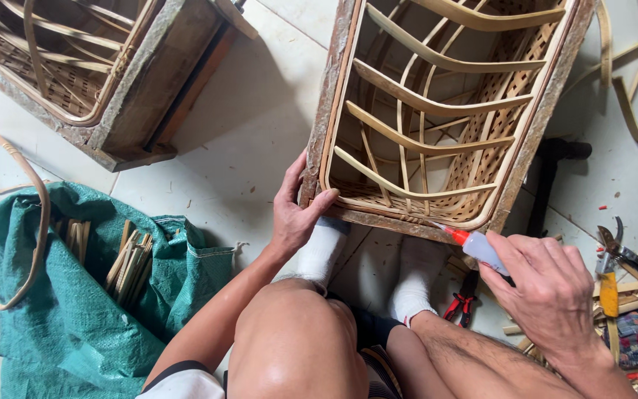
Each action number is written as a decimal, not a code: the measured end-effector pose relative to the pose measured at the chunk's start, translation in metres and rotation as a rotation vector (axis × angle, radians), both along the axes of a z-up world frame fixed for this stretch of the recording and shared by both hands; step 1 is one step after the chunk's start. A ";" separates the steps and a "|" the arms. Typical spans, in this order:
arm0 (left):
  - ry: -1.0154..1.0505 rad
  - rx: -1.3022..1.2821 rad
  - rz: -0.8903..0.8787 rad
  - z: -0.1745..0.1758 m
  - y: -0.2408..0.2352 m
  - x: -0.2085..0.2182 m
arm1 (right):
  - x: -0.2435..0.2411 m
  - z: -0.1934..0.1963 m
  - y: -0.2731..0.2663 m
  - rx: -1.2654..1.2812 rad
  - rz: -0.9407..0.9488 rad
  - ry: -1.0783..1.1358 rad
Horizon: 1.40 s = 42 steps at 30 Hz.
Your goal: The person assembles a rectangular woven basket by inserting curved bamboo strips into a wooden mold, tapping them with a hammer, and applying glue along the edges. They repeatedly adjust the strips and apply adhesive to secure the structure.
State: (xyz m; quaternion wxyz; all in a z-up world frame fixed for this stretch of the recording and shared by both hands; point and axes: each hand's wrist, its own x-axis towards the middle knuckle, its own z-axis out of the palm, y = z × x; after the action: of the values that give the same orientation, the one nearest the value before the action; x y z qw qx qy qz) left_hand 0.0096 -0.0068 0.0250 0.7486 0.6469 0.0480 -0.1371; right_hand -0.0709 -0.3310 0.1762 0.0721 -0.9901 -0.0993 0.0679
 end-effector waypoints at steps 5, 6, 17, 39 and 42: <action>0.003 0.018 0.017 0.000 -0.002 -0.001 | 0.010 0.004 0.006 -0.029 0.049 0.024; -0.006 0.027 0.018 0.000 -0.002 -0.001 | 0.011 0.007 0.007 -0.011 0.036 0.027; -0.090 0.173 0.045 0.000 -0.002 -0.001 | 0.031 0.004 0.028 0.003 0.161 0.034; -0.130 0.147 0.125 -0.007 -0.004 -0.005 | 0.059 0.015 0.056 0.058 0.203 0.102; -0.125 0.139 0.144 -0.007 -0.004 -0.006 | 0.065 0.011 0.068 0.095 0.239 0.081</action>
State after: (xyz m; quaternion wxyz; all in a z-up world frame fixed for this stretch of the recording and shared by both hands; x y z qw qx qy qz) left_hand 0.0041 -0.0110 0.0178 0.7115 0.6993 0.0569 -0.0388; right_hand -0.0056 -0.2629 0.1868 0.1145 -0.9632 -0.2165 0.1109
